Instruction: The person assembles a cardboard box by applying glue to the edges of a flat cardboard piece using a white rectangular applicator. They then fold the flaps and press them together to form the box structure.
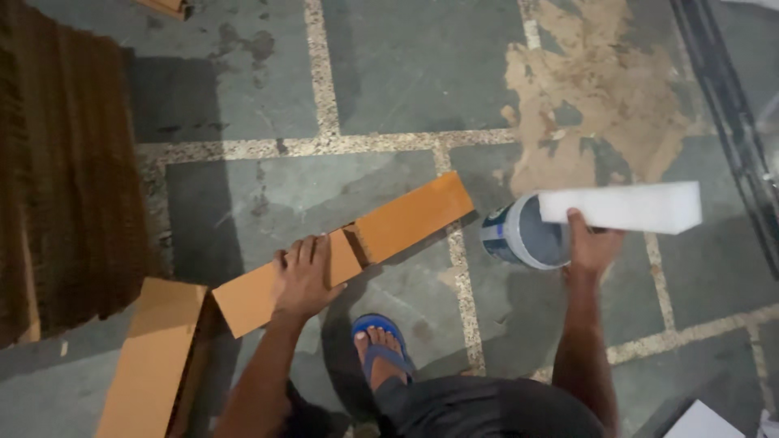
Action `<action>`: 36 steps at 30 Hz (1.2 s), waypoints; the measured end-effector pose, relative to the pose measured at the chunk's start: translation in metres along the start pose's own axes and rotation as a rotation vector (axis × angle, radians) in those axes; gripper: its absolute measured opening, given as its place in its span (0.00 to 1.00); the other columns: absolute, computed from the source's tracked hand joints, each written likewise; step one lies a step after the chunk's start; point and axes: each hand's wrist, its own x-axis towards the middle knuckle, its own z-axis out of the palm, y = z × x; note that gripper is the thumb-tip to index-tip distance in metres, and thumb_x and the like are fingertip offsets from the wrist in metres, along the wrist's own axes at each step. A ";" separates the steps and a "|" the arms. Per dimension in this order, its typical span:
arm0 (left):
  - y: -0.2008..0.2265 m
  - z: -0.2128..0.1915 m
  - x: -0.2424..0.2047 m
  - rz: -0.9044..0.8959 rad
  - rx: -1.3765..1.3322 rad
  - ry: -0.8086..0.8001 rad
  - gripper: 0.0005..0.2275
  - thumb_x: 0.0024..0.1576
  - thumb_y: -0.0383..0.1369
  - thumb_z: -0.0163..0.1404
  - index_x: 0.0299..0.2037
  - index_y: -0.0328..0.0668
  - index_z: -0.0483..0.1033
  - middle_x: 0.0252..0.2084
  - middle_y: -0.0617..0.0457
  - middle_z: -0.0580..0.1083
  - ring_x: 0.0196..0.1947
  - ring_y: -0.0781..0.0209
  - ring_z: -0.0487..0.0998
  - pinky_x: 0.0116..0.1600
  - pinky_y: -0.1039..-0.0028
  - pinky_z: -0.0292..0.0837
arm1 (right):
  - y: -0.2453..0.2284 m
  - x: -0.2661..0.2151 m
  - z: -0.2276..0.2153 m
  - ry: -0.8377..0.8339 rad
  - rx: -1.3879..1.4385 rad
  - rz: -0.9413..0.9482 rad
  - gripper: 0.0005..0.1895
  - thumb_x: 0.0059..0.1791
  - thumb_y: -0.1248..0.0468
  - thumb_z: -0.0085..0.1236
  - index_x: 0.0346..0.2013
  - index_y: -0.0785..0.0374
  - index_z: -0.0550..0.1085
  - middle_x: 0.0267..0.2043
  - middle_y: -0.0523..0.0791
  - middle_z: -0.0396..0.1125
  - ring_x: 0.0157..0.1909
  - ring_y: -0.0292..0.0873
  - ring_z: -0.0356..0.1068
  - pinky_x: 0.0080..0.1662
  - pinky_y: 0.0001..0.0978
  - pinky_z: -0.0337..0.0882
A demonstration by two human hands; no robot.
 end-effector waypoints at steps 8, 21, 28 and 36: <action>0.002 0.002 -0.001 -0.019 0.017 0.044 0.47 0.39 0.55 0.63 0.68 0.42 0.58 0.65 0.47 0.64 0.67 0.47 0.60 0.66 0.43 0.50 | 0.061 -0.004 -0.014 -0.206 -0.711 0.048 0.33 0.40 0.58 0.77 0.54 0.68 0.73 0.45 0.53 0.72 0.46 0.52 0.73 0.47 0.41 0.71; 0.001 0.002 0.000 -0.022 0.063 -0.042 0.47 0.43 0.57 0.62 0.70 0.45 0.55 0.66 0.48 0.61 0.67 0.48 0.59 0.67 0.46 0.51 | 0.059 -0.004 -0.032 0.098 0.278 0.741 0.26 0.54 0.51 0.53 0.61 0.63 0.67 0.50 0.49 0.72 0.48 0.45 0.75 0.48 0.36 0.78; 0.002 -0.003 0.000 -0.033 0.042 -0.059 0.46 0.43 0.56 0.62 0.70 0.44 0.55 0.66 0.50 0.61 0.68 0.49 0.59 0.67 0.46 0.51 | 0.066 -0.009 -0.023 -0.040 0.330 0.692 0.29 0.55 0.50 0.54 0.65 0.64 0.64 0.54 0.52 0.67 0.53 0.50 0.70 0.54 0.44 0.74; 0.003 -0.002 -0.004 -0.020 0.035 -0.012 0.47 0.41 0.56 0.63 0.69 0.43 0.56 0.66 0.47 0.62 0.66 0.46 0.60 0.65 0.45 0.51 | 0.027 -0.013 0.046 -0.199 0.371 0.532 0.27 0.51 0.56 0.58 0.60 0.68 0.67 0.54 0.51 0.69 0.53 0.50 0.74 0.50 0.45 0.77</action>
